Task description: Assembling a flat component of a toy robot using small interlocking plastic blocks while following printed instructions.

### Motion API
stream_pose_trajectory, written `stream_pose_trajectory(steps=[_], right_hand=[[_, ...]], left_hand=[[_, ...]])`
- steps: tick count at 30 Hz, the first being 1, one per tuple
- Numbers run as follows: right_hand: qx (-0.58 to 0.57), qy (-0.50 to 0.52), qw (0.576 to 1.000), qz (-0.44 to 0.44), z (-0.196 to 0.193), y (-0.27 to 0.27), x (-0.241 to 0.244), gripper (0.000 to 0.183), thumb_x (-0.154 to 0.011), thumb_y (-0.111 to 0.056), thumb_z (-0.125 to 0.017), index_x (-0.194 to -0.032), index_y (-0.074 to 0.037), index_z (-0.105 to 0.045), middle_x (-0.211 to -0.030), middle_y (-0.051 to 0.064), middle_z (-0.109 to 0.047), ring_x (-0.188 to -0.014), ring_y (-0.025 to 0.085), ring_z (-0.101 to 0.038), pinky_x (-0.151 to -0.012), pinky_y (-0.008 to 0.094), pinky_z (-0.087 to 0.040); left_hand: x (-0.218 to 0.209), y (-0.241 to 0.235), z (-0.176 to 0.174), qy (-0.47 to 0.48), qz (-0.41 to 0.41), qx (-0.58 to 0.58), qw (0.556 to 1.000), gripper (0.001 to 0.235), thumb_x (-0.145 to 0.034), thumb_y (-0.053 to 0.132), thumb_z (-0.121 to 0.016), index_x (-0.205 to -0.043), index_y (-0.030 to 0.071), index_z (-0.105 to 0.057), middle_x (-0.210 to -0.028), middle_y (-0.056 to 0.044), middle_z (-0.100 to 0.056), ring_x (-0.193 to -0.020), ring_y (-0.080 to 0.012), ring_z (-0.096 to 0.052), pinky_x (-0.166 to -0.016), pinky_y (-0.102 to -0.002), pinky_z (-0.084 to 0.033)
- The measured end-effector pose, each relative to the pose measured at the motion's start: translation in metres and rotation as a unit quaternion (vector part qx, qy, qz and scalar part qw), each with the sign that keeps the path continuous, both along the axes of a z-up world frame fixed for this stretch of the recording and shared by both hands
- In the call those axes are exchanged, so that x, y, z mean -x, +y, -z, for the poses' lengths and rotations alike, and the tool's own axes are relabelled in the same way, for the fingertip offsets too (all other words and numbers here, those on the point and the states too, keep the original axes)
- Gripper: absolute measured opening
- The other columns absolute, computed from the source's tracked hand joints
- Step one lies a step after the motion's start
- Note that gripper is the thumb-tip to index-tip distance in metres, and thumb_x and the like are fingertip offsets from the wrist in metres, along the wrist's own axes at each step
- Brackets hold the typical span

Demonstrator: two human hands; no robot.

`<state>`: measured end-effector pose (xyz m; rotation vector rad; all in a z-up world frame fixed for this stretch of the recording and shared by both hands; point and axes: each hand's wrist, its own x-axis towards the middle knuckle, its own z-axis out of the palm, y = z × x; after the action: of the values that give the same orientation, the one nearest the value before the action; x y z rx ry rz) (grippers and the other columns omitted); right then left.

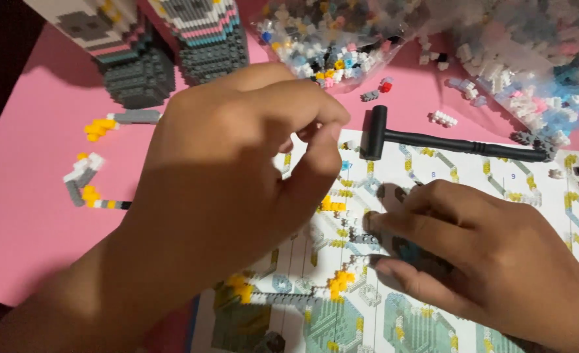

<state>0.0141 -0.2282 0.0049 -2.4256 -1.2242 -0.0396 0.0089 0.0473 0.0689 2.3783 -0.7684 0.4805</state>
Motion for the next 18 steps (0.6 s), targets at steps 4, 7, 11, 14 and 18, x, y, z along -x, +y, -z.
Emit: stream_pose_trajectory(steps=[4,7,11,14,18], right_hand=[[0.014,0.048,0.998,0.050,0.002,-0.008,-0.005,0.031,-0.079,-0.047,-0.080,-0.102,-0.027,-0.080,-0.096,-0.004,-0.070,-0.081,0.017,-0.077,-0.063,0.039,-0.061],[0.065,0.085,0.991,0.085,0.001,-0.015,-0.008,0.023,-0.069,-0.045,-0.075,-0.084,-0.028,-0.078,-0.087,-0.007,-0.069,-0.064,0.022,-0.069,-0.053,0.041,-0.056],[0.026,0.120,0.989,0.077,-0.004,-0.016,-0.010,0.021,-0.068,-0.040,-0.066,-0.078,-0.023,-0.073,-0.079,-0.004,-0.069,-0.064,0.023,-0.065,-0.055,0.038,-0.052],[-0.038,0.171,0.976,0.132,-0.005,-0.012,-0.012,0.008,-0.071,-0.024,-0.069,-0.072,-0.021,-0.076,-0.066,-0.008,-0.075,-0.053,0.014,-0.064,-0.055,0.030,-0.051],[-0.102,0.199,0.959,0.172,-0.003,-0.009,-0.012,0.011,-0.082,-0.022,-0.075,-0.074,-0.019,-0.083,-0.060,-0.007,-0.077,-0.041,0.005,-0.055,-0.038,0.022,-0.041]], left_hand=[[-0.001,-0.002,0.000,0.102,-0.126,-0.048,0.986,0.014,-0.086,0.019,-0.060,-0.079,0.013,-0.071,-0.081,0.001,-0.066,-0.069,-0.0237,-0.060,-0.055,-0.046,-0.040],[0.002,0.004,0.014,0.144,-0.140,-0.104,0.974,0.014,-0.081,0.023,-0.064,-0.082,0.015,-0.076,-0.085,-0.001,-0.069,-0.073,-0.0285,-0.065,-0.054,-0.051,-0.046],[0.006,0.008,0.027,0.117,-0.078,-0.225,0.964,0.017,-0.081,0.025,-0.077,-0.071,0.014,-0.068,-0.079,-0.004,-0.064,-0.078,-0.0333,-0.063,-0.065,-0.050,-0.053],[0.007,0.008,0.055,-0.046,-0.088,-0.297,0.950,0.023,-0.074,0.007,-0.078,-0.062,0.018,-0.061,-0.065,-0.002,-0.056,-0.063,-0.0291,-0.058,-0.051,-0.044,-0.049],[0.009,0.003,0.056,-0.087,-0.108,-0.298,0.944,0.033,-0.044,-0.007,-0.072,-0.060,0.018,-0.058,-0.062,-0.001,-0.054,-0.061,-0.0274,-0.057,-0.047,-0.044,-0.049]])
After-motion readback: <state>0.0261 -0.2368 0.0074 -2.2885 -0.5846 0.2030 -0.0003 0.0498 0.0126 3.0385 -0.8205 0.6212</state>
